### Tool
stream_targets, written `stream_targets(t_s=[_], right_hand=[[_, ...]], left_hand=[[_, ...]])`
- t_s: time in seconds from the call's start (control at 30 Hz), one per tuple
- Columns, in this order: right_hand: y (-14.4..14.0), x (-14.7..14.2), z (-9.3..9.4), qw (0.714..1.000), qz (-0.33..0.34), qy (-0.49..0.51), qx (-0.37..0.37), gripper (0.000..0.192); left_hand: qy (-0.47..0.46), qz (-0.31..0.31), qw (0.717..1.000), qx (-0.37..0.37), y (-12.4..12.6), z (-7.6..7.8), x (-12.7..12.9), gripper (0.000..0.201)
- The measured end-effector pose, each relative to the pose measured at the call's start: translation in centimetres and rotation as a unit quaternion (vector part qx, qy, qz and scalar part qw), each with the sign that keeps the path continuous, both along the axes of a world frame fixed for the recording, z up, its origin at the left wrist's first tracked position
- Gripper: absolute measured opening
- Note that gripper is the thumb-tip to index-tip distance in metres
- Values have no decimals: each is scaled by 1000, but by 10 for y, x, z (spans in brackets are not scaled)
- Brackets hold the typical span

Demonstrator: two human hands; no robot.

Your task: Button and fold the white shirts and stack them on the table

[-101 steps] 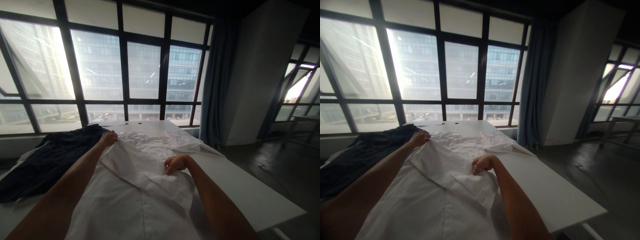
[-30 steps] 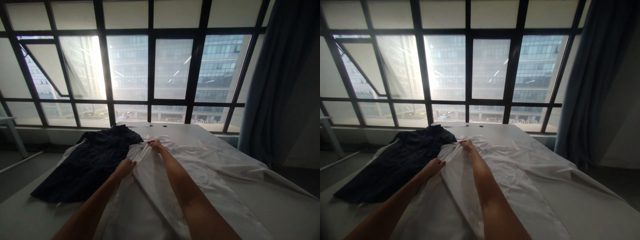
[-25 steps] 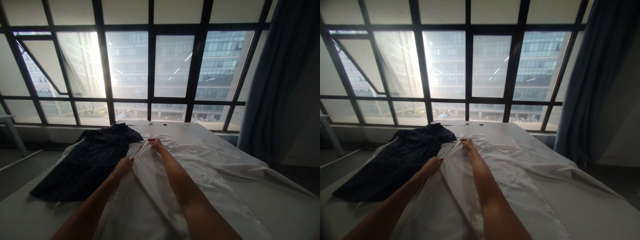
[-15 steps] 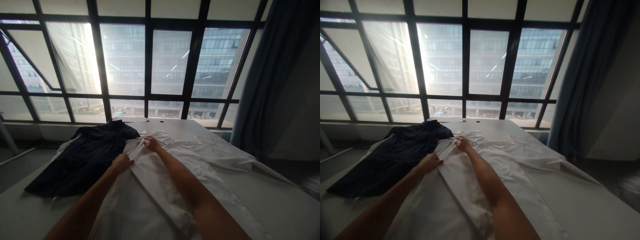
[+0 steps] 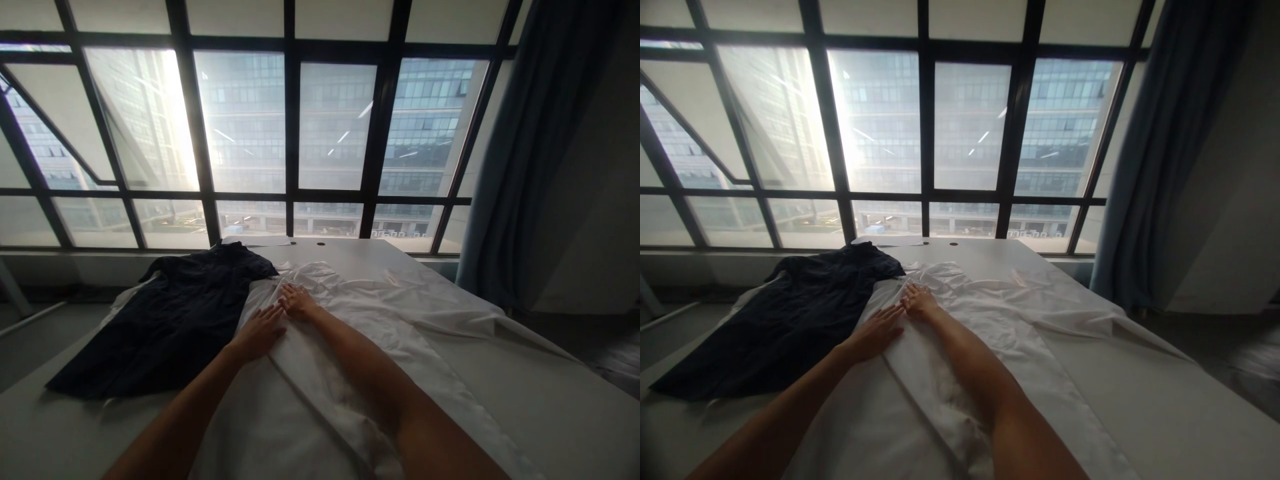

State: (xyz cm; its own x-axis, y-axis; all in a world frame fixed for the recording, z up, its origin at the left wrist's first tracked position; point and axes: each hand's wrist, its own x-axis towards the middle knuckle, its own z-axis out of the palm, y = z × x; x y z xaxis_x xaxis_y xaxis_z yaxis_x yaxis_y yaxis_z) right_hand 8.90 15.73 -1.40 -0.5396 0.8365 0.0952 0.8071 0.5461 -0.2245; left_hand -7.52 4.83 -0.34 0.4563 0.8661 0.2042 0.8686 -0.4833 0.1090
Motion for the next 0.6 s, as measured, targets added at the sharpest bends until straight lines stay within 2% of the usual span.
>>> stream_targets(t_s=[0.03,0.1,0.17,0.33,0.4,0.5,0.57,0.6], right_hand=[[-3,2,0,1000,-3,1,-6,57],[-11,8,0,1000,-12,7,-17,58],[-22,18,-1,999,-31,22,-6,58],[-56,57,-6,997,-52,24,-43,60],[-67,84,-3,995,-85,52,-12,55],[-82,143,12,967,-224,93,76,41],[-95,193,26,915,-375,103,104,37],[-102,218,32,894,-423,103,110,37]], left_hand=[[0,-21,1000,-23,2,-7,-1,55],[0,-23,998,-55,7,-19,-4,58],[2,-20,998,-64,10,-23,-7,60],[31,-8,996,-85,10,-19,-5,62],[38,-3,995,-89,8,-17,-4,64],[40,8,995,-90,6,-17,-4,70],[37,15,995,-92,3,-13,-2,72],[35,15,995,-95,0,-10,1,70]])
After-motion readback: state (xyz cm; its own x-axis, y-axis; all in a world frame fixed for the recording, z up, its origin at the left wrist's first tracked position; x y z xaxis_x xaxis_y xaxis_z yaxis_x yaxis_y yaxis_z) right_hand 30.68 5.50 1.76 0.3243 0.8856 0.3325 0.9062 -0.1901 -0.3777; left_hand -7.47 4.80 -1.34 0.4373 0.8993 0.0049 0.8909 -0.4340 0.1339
